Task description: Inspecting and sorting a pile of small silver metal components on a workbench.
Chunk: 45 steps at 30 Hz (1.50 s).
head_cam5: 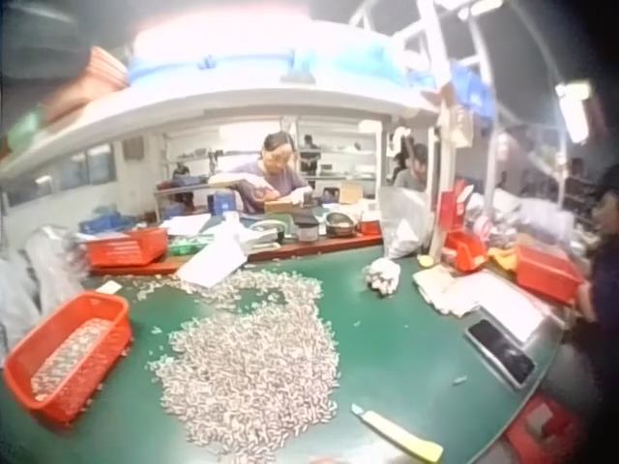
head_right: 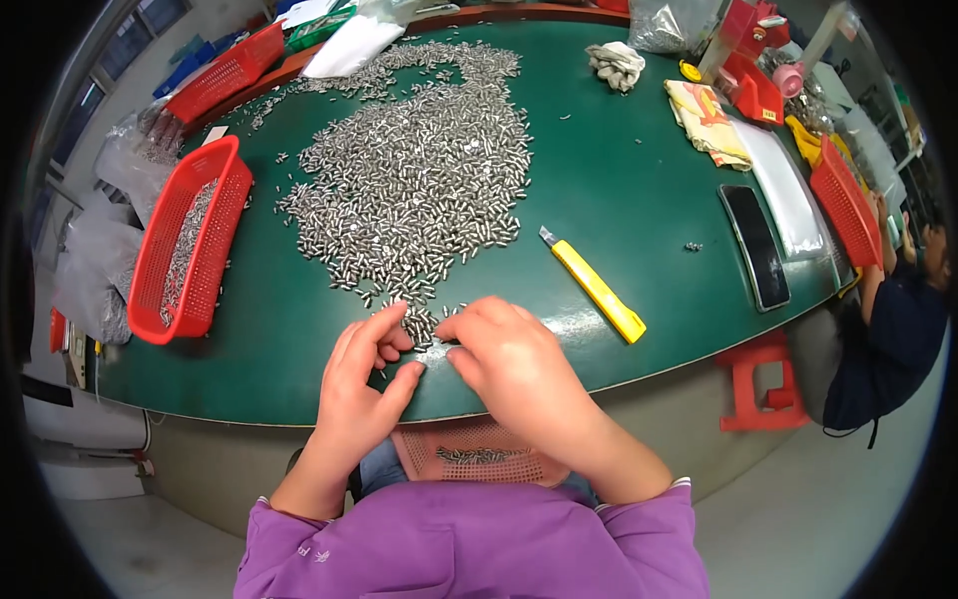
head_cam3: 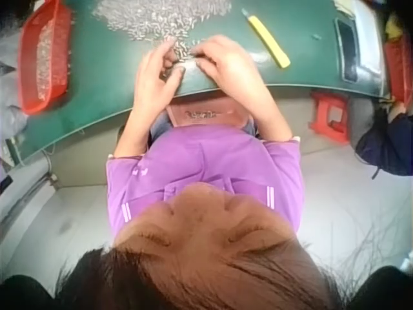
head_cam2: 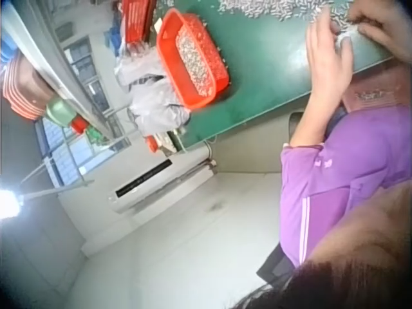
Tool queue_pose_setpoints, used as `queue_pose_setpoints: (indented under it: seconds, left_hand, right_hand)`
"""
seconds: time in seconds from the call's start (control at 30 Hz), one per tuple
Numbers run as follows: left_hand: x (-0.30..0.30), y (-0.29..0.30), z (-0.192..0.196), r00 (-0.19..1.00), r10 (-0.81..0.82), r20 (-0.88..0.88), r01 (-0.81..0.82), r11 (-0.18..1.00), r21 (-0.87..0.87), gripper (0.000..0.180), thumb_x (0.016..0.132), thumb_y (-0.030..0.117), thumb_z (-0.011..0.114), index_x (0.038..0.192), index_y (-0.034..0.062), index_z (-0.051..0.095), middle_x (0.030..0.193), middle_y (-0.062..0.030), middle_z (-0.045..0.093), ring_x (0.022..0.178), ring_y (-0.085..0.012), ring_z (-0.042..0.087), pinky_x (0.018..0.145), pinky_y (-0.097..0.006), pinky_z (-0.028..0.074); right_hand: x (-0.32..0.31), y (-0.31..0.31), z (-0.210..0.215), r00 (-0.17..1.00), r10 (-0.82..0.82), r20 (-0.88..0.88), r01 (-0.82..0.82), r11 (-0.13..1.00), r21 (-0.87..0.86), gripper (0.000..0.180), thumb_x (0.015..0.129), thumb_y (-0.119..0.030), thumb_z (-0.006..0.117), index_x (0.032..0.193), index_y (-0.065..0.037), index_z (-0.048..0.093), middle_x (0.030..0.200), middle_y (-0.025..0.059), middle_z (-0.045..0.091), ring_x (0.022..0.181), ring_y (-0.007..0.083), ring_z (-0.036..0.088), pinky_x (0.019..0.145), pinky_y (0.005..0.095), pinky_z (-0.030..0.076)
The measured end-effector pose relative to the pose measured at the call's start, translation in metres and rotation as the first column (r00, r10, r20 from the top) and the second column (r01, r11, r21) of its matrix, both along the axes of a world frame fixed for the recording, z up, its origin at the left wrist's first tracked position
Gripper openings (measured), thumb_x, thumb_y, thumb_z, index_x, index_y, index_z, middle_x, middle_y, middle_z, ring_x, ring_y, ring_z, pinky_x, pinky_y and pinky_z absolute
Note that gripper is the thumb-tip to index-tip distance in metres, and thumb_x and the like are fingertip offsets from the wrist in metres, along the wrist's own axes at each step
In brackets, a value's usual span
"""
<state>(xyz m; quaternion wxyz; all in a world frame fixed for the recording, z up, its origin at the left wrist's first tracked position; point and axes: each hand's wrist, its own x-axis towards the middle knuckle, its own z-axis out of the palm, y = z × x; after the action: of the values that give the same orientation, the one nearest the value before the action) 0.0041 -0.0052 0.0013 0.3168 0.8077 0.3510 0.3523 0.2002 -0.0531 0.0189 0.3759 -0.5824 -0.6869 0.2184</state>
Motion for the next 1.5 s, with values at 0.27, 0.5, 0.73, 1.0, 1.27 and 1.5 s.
queue_pose_setpoints:
  seconds: [0.27,0.5,0.73,1.0,1.27,1.5]
  left_hand:
    - [-0.003,-0.001,0.0,1.0,0.015,-0.026,-0.013,0.998,0.059,0.061,0.079,-0.008,0.07,0.137,0.0037,0.057,0.098,-0.0081,0.065,0.091,-0.0243,0.06,0.08,-0.036,0.051]
    - [-0.019,-0.01,0.006,0.985,0.098,-0.14,-0.085,0.992,0.099,0.063,0.08,-0.011,0.066,0.141,0.0015,0.054,0.103,-0.0093,0.065,0.093,-0.0227,0.06,0.082,-0.033,0.052]
    - [-0.01,-0.008,0.005,0.997,0.059,-0.042,-0.061,0.998,-0.028,0.067,0.082,-0.016,0.065,0.145,0.0012,0.05,0.112,-0.0123,0.062,0.097,-0.021,0.062,0.086,-0.032,0.055]
    - [-0.002,-0.006,0.004,0.999,-0.013,0.049,0.017,0.996,-0.087,0.067,0.083,-0.018,0.063,0.145,0.002,0.049,0.126,-0.0149,0.053,0.103,-0.0207,0.063,0.09,-0.031,0.057]
    - [-0.006,-0.008,0.007,0.984,0.091,-0.154,-0.081,0.994,0.067,0.065,0.082,-0.014,0.066,0.143,0.0023,0.052,0.107,-0.0095,0.063,0.095,-0.0217,0.061,0.083,-0.033,0.053]
    - [-0.004,-0.006,0.005,0.998,0.009,-0.066,-0.006,0.999,0.046,0.063,0.08,-0.012,0.068,0.14,0.0016,0.054,0.102,-0.0083,0.066,0.093,-0.0234,0.061,0.083,-0.035,0.052]
  right_hand:
    - [-0.008,0.002,0.001,0.993,0.011,0.119,-0.023,0.995,0.101,0.013,0.084,-0.003,0.071,0.096,-0.004,0.066,0.091,0.0134,0.062,0.088,0.0358,0.062,0.076,0.0455,0.052]
    - [-0.01,0.002,0.001,0.982,-0.019,0.186,-0.002,0.994,0.111,0.017,0.084,-0.005,0.072,0.098,-0.004,0.063,0.091,0.0126,0.06,0.086,0.0345,0.061,0.076,0.0444,0.052]
    - [-0.015,0.008,0.004,0.989,0.036,0.142,-0.052,0.993,0.11,0.019,0.081,-0.006,0.074,0.099,-0.007,0.068,0.092,0.0091,0.063,0.086,0.0325,0.063,0.076,0.0427,0.052]
    - [-0.012,0.007,0.008,0.98,0.124,0.153,-0.132,0.991,0.039,0.018,0.082,-0.005,0.072,0.099,-0.006,0.068,0.095,0.01,0.063,0.092,0.0313,0.063,0.082,0.0421,0.051]
    - [-0.012,0.01,0.002,0.976,0.167,0.141,-0.183,0.978,0.104,0.018,0.082,-0.005,0.071,0.1,-0.006,0.068,0.095,0.0101,0.063,0.093,0.031,0.063,0.083,0.0416,0.051]
    - [-0.011,0.007,0.009,0.976,0.131,0.173,-0.143,0.988,0.06,0.014,0.084,-0.005,0.071,0.098,-0.006,0.067,0.093,0.0098,0.061,0.091,0.0304,0.061,0.081,0.0419,0.05]
